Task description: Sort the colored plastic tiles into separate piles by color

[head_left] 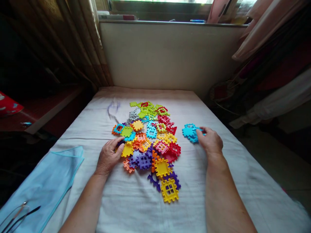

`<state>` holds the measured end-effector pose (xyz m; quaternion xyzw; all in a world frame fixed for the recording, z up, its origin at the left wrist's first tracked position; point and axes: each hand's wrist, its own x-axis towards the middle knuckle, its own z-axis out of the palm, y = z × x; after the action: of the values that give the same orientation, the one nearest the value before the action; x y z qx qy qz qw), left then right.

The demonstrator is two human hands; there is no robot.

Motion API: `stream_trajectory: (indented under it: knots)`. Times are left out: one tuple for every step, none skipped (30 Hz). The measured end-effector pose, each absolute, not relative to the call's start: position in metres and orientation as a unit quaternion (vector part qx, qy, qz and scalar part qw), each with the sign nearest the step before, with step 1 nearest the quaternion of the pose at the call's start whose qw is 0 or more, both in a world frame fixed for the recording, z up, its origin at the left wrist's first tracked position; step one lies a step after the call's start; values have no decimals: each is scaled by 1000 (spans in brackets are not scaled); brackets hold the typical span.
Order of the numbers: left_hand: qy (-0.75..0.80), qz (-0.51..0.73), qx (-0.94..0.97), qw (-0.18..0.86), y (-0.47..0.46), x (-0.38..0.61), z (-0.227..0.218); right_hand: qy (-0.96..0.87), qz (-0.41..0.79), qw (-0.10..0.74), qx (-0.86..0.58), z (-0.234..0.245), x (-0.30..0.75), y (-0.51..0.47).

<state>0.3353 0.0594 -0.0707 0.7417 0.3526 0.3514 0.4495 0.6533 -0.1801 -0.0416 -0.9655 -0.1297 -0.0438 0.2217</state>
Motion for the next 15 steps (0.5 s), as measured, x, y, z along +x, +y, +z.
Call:
stream_trajectory:
  knots:
    - [351,352,741,451,59,335,-70,-139,-48,223,-964,-39,651,-178]
    - [349,350,742,453,59,336,-70,-152,-51,228,-961,-38,648,-175]
    - [346,348,743,456,58,336,-69,-168,-53,235,-956,-36,644,-171]
    - [342,344,743,461,57,336,-69,-187,-55,244,-950,-35,640,-166]
    - [336,341,744,467,56,336,-68,-210,-57,254,-943,-33,634,-160]
    - [331,336,744,472,55,337,-67,-234,-58,264,-934,-33,628,-154]
    - [327,333,746,476,53,338,-66,-260,-57,272,-925,-32,622,-147]
    - [324,329,749,475,52,338,-66,-288,-53,279,-914,-31,614,-141]
    - [321,326,755,469,51,339,-65,-315,-48,285,-904,-31,606,-134]
    - [319,323,763,460,50,339,-65,-343,-42,288,-893,-31,597,-128]
    - [317,321,770,451,49,339,-65,-371,-35,291,-881,-31,588,-122]
    - [313,320,776,444,48,339,-65,-397,-27,291,-870,-31,580,-117]
    - [308,321,781,439,47,339,-66,-421,-18,289,-860,-31,571,-112]
    - [301,324,784,436,47,339,-66,-442,-10,285,-850,-31,563,-107]
    - [294,327,785,436,47,340,-67,-463,-1,279,-841,-31,555,-103]
